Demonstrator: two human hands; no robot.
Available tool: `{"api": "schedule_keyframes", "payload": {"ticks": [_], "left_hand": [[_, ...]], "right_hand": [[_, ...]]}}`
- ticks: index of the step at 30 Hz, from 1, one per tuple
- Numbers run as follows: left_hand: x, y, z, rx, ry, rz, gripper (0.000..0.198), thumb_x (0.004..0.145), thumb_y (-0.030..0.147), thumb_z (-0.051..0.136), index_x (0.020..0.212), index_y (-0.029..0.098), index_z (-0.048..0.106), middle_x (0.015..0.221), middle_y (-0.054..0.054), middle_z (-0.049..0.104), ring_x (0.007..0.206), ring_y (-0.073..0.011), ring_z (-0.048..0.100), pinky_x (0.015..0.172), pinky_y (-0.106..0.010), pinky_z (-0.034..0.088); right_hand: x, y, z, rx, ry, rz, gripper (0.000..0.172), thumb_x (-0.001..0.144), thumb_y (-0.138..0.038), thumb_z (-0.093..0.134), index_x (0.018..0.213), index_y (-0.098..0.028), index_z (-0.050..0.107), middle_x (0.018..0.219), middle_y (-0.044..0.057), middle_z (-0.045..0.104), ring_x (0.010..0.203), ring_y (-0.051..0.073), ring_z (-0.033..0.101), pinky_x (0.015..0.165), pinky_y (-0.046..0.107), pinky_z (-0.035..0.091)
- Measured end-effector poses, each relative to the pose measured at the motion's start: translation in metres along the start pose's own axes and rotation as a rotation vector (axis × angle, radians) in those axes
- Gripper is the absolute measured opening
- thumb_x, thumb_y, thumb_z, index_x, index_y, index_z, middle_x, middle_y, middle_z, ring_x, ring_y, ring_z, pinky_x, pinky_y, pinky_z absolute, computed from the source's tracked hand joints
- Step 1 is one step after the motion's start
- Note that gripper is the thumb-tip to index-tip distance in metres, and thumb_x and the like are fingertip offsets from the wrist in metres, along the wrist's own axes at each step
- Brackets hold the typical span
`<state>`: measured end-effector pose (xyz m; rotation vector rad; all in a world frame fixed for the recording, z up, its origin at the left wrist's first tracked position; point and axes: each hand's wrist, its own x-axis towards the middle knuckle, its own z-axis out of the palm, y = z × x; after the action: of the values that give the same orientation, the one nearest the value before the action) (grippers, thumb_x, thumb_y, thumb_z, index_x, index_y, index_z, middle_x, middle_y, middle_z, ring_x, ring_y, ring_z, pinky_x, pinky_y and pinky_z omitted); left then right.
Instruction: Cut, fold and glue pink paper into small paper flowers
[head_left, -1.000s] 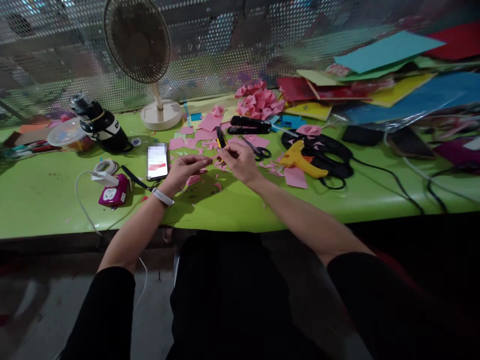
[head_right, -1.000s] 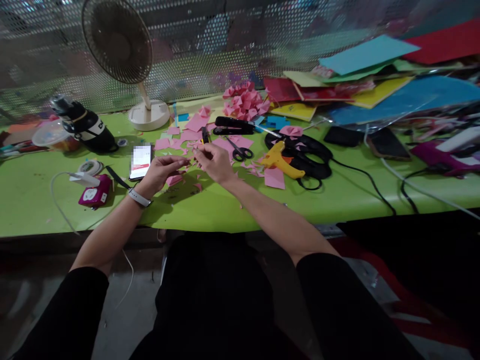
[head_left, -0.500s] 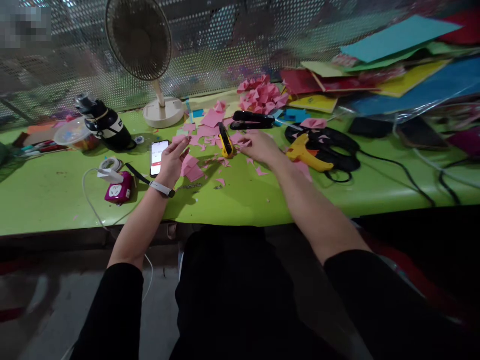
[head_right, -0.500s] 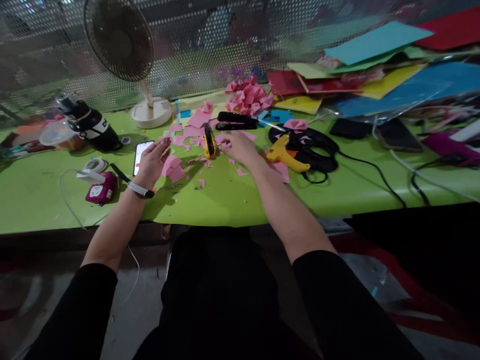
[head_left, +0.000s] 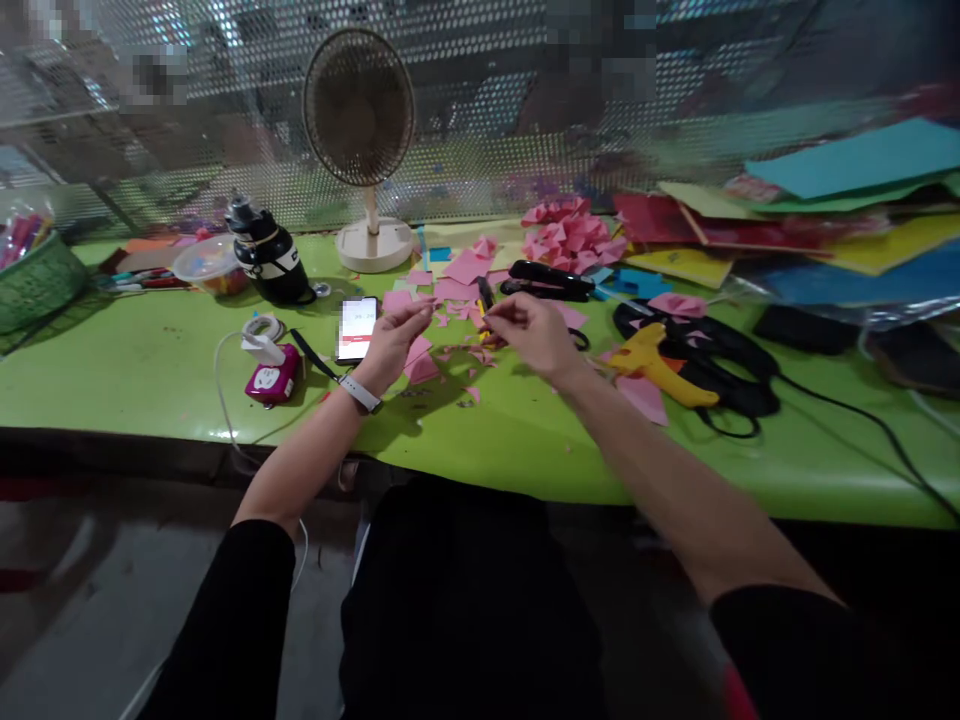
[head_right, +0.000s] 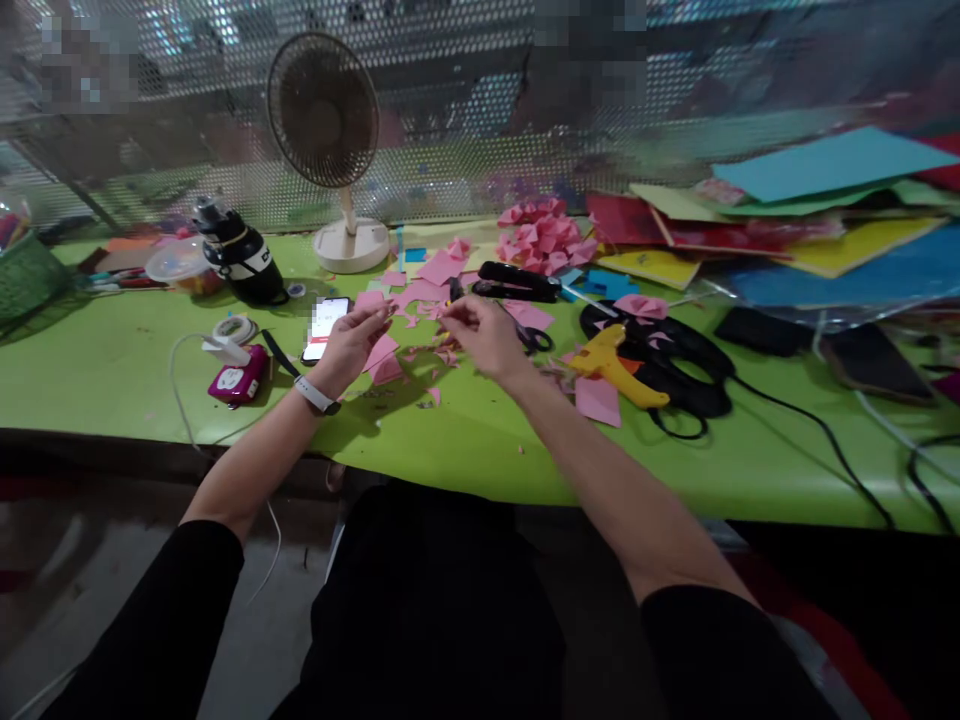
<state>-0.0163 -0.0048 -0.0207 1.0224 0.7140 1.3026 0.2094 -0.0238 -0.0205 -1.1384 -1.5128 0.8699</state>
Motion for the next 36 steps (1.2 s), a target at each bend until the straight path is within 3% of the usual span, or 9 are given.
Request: {"api": "schedule_keyframes", "payload": {"ticks": [3,9,14,20,36], "left_hand": [[-0.004,-0.001,0.002,-0.014,-0.041,0.017,0.014,0.074,0.027,0.085,0.087,0.021,0.081,0.105,-0.005,0.078,0.110,-0.0184,0.069,0.108,-0.036,0.044],[-0.008,-0.003,0.005,-0.078,-0.078,-0.033,0.014,0.074,0.025,0.085,0.088,0.021,0.081,0.100,-0.004,0.079,0.103,-0.0176,0.071,0.110,-0.038,0.044],[-0.013,-0.002,0.007,-0.100,-0.133,-0.096,0.025,0.073,0.019,0.084,0.098,0.021,0.082,0.110,-0.007,0.078,0.118,-0.0226,0.067,0.115,-0.041,0.039],[-0.017,-0.001,0.012,-0.082,-0.153,-0.063,0.019,0.070,0.023,0.087,0.088,0.022,0.083,0.123,-0.008,0.075,0.134,-0.0268,0.058,0.120,-0.044,0.034],[-0.023,0.000,0.018,-0.077,-0.195,-0.033,0.027,0.068,0.030,0.091,0.092,0.024,0.083,0.123,-0.008,0.075,0.136,-0.0290,0.056,0.121,-0.047,0.033]], "right_hand": [[-0.005,-0.018,0.021,0.035,-0.133,-0.030,0.027,0.082,-0.045,0.077,0.092,-0.021,0.068,0.086,0.005,0.073,0.068,0.017,0.071,0.061,0.032,0.061],[0.001,-0.026,0.035,0.022,-0.150,-0.056,0.023,0.084,-0.041,0.073,0.089,-0.019,0.070,0.082,0.005,0.072,0.059,0.016,0.066,0.054,0.031,0.056],[0.005,-0.015,0.033,-0.023,-0.137,-0.106,0.023,0.084,-0.041,0.073,0.091,-0.020,0.072,0.079,0.004,0.072,0.067,0.018,0.066,0.059,0.031,0.055],[0.003,-0.013,0.027,0.012,-0.196,-0.141,0.024,0.085,-0.044,0.073,0.093,-0.021,0.073,0.085,0.005,0.074,0.074,0.019,0.068,0.065,0.032,0.056],[-0.002,-0.022,0.024,0.057,-0.192,-0.069,0.033,0.079,-0.054,0.078,0.086,-0.022,0.072,0.074,0.003,0.070,0.061,0.017,0.063,0.052,0.029,0.050]]}}
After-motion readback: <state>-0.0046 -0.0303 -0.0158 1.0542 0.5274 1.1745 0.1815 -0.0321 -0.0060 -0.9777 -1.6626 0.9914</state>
